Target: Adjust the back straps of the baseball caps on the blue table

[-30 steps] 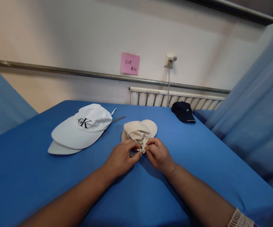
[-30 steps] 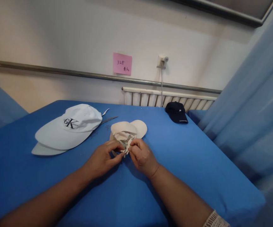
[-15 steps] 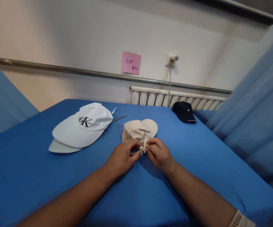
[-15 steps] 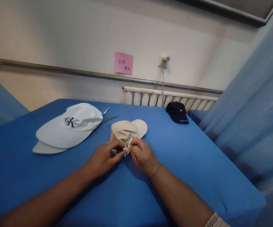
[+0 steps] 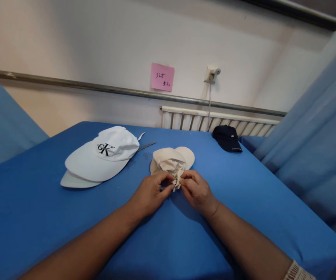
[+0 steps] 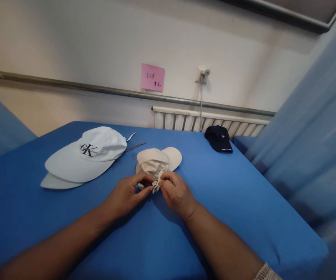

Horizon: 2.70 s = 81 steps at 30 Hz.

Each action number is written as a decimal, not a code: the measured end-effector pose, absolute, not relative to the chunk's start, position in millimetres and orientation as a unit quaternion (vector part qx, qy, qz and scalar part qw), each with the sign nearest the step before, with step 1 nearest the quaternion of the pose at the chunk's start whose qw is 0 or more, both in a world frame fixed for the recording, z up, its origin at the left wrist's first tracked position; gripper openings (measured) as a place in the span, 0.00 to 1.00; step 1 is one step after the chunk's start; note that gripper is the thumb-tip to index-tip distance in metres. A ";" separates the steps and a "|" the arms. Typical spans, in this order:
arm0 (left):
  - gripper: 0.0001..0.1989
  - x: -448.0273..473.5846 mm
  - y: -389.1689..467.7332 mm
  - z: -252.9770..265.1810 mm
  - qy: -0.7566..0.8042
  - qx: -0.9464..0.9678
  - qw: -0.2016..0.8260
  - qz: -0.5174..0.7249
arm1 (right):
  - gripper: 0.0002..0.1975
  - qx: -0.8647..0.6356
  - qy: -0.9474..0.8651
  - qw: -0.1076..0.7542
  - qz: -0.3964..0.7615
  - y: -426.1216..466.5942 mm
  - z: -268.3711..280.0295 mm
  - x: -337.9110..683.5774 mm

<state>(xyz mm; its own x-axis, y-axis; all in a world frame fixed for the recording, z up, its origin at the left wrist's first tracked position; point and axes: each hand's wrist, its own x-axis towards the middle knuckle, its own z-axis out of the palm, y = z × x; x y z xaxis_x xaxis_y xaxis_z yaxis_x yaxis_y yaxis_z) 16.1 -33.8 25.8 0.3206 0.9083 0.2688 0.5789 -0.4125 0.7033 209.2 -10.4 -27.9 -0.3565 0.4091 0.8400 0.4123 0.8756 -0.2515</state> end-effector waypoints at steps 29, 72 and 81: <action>0.05 17.8 -40.5 26.8 0.453 0.822 0.173 0.298 | 0.13 -0.262 -0.815 0.516 0.013 -12.4 -27.5 209.6; 0.09 16.0 -26.8 10.2 0.465 0.779 0.255 0.334 | 0.07 -0.309 -0.849 0.427 0.021 -7.7 -25.3 210.9; 0.11 22.1 -20.7 11.1 0.465 0.641 0.458 0.404 | 0.06 -0.293 -0.808 0.483 0.168 -2.0 -25.5 208.1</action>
